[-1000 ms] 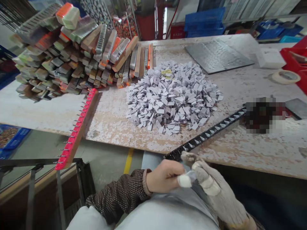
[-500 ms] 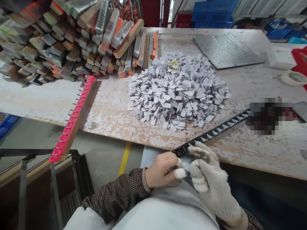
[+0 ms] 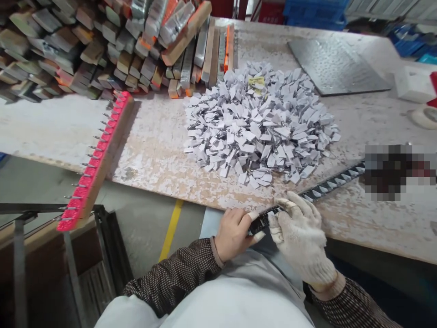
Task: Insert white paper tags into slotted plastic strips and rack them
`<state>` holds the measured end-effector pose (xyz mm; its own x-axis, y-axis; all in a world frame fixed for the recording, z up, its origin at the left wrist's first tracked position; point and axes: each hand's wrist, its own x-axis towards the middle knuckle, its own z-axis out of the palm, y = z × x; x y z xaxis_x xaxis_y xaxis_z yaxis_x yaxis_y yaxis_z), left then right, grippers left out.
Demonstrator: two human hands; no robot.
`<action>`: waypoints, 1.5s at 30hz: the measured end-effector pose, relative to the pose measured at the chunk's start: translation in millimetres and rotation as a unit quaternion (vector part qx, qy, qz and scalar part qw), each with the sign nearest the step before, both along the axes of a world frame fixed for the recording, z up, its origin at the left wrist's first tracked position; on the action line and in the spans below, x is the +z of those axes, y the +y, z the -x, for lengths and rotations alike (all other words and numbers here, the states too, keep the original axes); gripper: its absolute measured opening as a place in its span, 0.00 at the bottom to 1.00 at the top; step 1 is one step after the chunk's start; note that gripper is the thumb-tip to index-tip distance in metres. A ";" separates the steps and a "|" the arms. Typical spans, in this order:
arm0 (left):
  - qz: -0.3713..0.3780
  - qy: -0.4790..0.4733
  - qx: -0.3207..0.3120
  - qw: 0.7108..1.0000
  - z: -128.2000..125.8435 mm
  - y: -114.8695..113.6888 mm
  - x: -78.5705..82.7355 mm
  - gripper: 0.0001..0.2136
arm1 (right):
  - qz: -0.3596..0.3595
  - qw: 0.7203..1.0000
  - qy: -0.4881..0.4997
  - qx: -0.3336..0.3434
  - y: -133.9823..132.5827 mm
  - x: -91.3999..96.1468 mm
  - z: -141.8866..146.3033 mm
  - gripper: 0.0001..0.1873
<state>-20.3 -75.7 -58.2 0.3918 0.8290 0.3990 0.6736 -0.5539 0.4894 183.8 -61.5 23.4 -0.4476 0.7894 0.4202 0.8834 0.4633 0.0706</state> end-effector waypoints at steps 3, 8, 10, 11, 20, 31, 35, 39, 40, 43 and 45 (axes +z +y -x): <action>-0.001 -0.010 0.005 1.000 -0.9 -0.5 1.5 0.21 | -0.002 1.000 -0.005 -0.003 0.4 1.4 1.7 0.12; -0.014 -0.032 0.014 0.999 -2.0 -0.8 4.5 0.18 | 0.002 1.000 -0.013 -0.008 -0.2 2.2 3.4 0.11; -0.014 -0.043 0.017 0.999 -2.5 -1.2 5.0 0.18 | -0.002 1.000 -0.015 -0.017 -2.5 -0.1 3.6 0.11; -0.012 -0.047 0.017 0.999 -2.9 -1.5 4.9 0.18 | -0.008 0.999 -0.015 -0.028 -4.3 -1.5 4.2 0.11; 0.024 -0.035 -0.029 0.999 -2.2 -1.1 -1.7 0.21 | 0.050 0.997 -0.063 -0.020 0.2 12.0 14.4 0.11; 0.031 -0.056 -0.017 0.998 -0.6 -1.5 4.3 0.19 | 0.032 0.999 -0.002 0.032 1.5 -8.0 -6.3 0.12; 0.042 -0.051 -0.025 0.998 -0.2 -1.2 3.4 0.19 | 0.023 0.999 0.009 0.023 2.7 -9.8 -7.0 0.13; 0.031 -0.055 -0.015 0.998 -1.8 -1.6 2.5 0.21 | -0.003 0.999 0.026 0.026 -2.0 -11.8 -8.2 0.16; 0.028 -0.060 -0.011 0.998 -2.1 -1.7 2.5 0.21 | -0.005 0.999 0.025 0.028 -2.5 -10.7 -10.0 0.16; 0.028 -0.063 -0.013 0.998 -2.6 -1.7 2.1 0.21 | 0.013 0.999 0.006 0.030 -2.1 -2.7 -16.9 0.13; 0.035 -0.056 -0.018 0.998 -2.8 -1.7 1.4 0.21 | 0.034 0.999 -0.013 0.026 -2.3 3.7 -18.7 0.10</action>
<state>-17.5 -77.4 -56.7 0.3781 0.8424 0.3839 0.5922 -0.5388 0.5991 202.5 -63.8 27.1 -0.4997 0.7906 0.3539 0.8558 0.5138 0.0605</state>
